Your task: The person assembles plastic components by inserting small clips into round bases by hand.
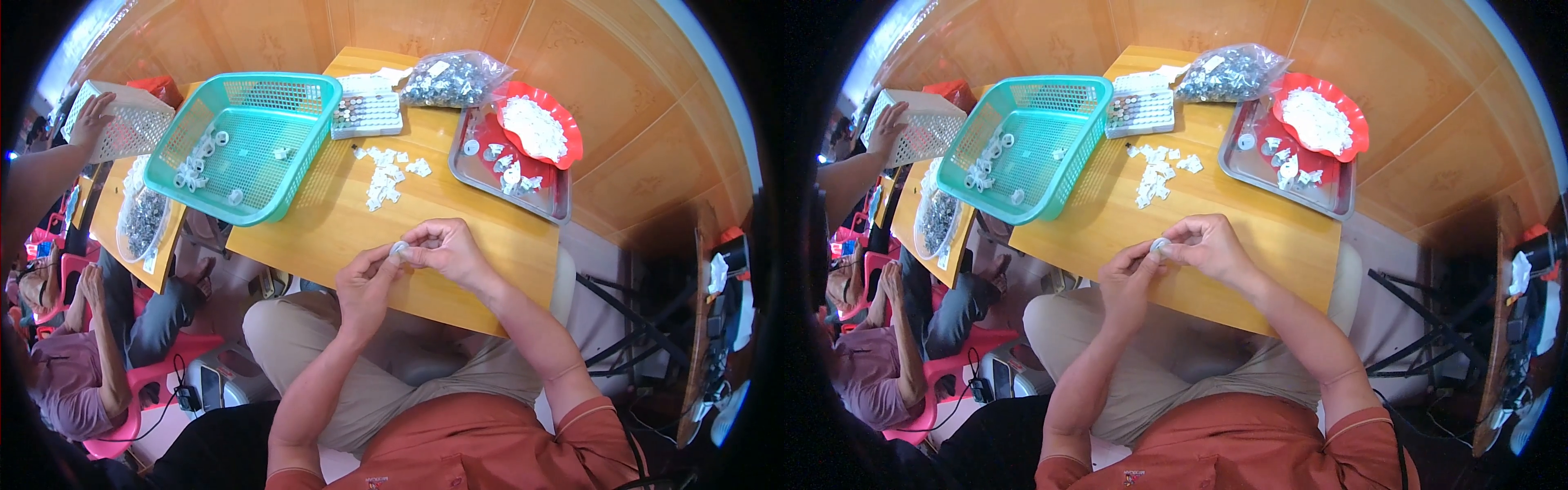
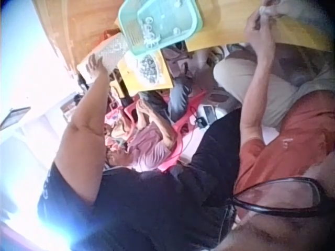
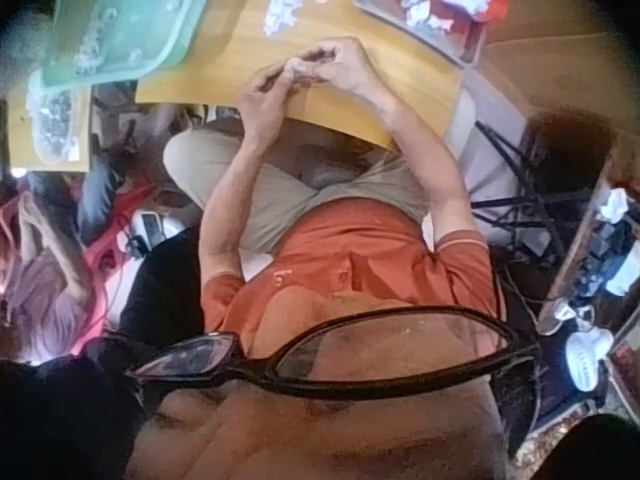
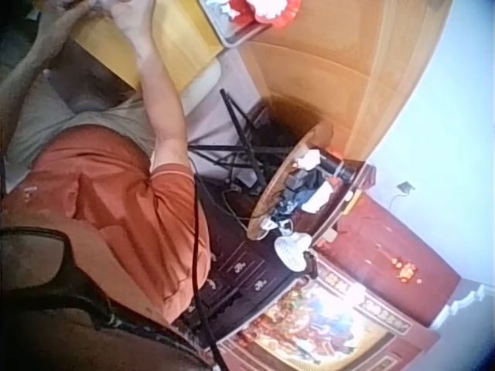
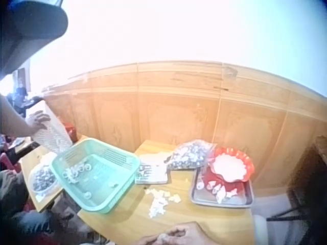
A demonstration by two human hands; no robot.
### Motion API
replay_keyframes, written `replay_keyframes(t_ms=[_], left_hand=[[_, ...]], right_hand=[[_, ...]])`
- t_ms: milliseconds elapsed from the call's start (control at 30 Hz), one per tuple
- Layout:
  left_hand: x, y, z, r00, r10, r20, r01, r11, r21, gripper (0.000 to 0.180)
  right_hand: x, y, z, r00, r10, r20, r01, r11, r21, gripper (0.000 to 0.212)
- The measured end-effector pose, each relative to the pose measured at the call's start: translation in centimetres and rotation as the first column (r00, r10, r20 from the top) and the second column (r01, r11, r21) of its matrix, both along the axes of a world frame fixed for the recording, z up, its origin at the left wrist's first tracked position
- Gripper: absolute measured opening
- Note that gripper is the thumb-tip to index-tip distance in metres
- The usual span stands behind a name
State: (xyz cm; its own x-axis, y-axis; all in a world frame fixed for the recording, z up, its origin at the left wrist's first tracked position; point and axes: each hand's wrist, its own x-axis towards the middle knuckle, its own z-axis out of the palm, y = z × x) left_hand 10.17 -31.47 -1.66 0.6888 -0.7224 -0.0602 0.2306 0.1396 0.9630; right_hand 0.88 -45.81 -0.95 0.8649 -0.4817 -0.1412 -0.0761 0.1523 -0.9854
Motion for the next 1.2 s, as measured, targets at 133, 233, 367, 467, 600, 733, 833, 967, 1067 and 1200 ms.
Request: replay_keyframes(t_ms=[133, 233, 367, 467, 600, 733, 833, 967, 1067, 1200], left_hand=[[0.0, -0.1, 0.0, 0.999, 0.029, 0.016, -0.029, 0.999, -0.019, 0.02], [0.0, 0.0, -0.1, 0.999, 0.044, 0.02, -0.044, 0.999, -0.001, 0.019], [0.0, 0.0, -0.3, 0.998, 0.057, 0.001, -0.057, 0.998, -0.018, 0.019], [0.0, 0.0, -0.2, 0.999, 0.048, 0.005, -0.048, 0.999, -0.021, 0.019], [-0.1, 0.1, 0.2, 0.999, 0.017, 0.029, -0.017, 1.0, -0.007, 0.018], [0.0, -0.1, -0.1, 1.0, 0.011, -0.001, -0.011, 1.0, -0.013, 0.018], [0.0, -0.2, -0.2, 1.0, 0.01, 0.018, -0.01, 1.0, -0.023, 0.018], [0.1, -0.3, 0.0, 1.0, 0.002, 0.01, -0.002, 0.999, 0.053, 0.019], [0.0, -0.1, 0.4, 1.0, -0.009, 0.021, 0.008, 0.997, 0.081, 0.021], [-0.4, 0.1, 0.9, 0.985, -0.04, 0.165, 0.021, 0.993, 0.113, 0.025]], right_hand=[[0.0, 1.2, -0.6, 0.991, -0.069, 0.114, 0.072, 0.997, -0.022, 0.013], [0.0, 2.1, -0.4, 0.99, -0.092, 0.111, 0.1, 0.993, -0.063, 0.01], [0.1, 2.2, -0.4, 0.988, -0.072, 0.135, 0.085, 0.992, -0.093, 0.009], [0.0, 1.6, -0.5, 0.994, -0.052, 0.096, 0.063, 0.992, -0.107, 0.01], [0.1, 0.8, -0.7, 0.998, -0.035, 0.061, 0.04, 0.996, -0.081, 0.012], [0.3, 0.4, -0.2, 0.999, -0.012, 0.034, 0.011, 1.0, 0.019, 0.012], [0.2, 0.2, -0.1, 0.999, 0.042, 0.022, -0.042, 0.999, -0.008, 0.011], [0.2, 0.2, -0.7, 1.0, -0.008, -0.013, 0.004, 0.967, -0.255, 0.009], [-0.1, 0.4, -0.3, 1.0, -0.012, 0.008, 0.013, 0.973, -0.233, 0.009], [-0.9, 0.2, 1.1, 1.0, 0.01, -0.006, -0.011, 0.965, -0.262, 0.014]])
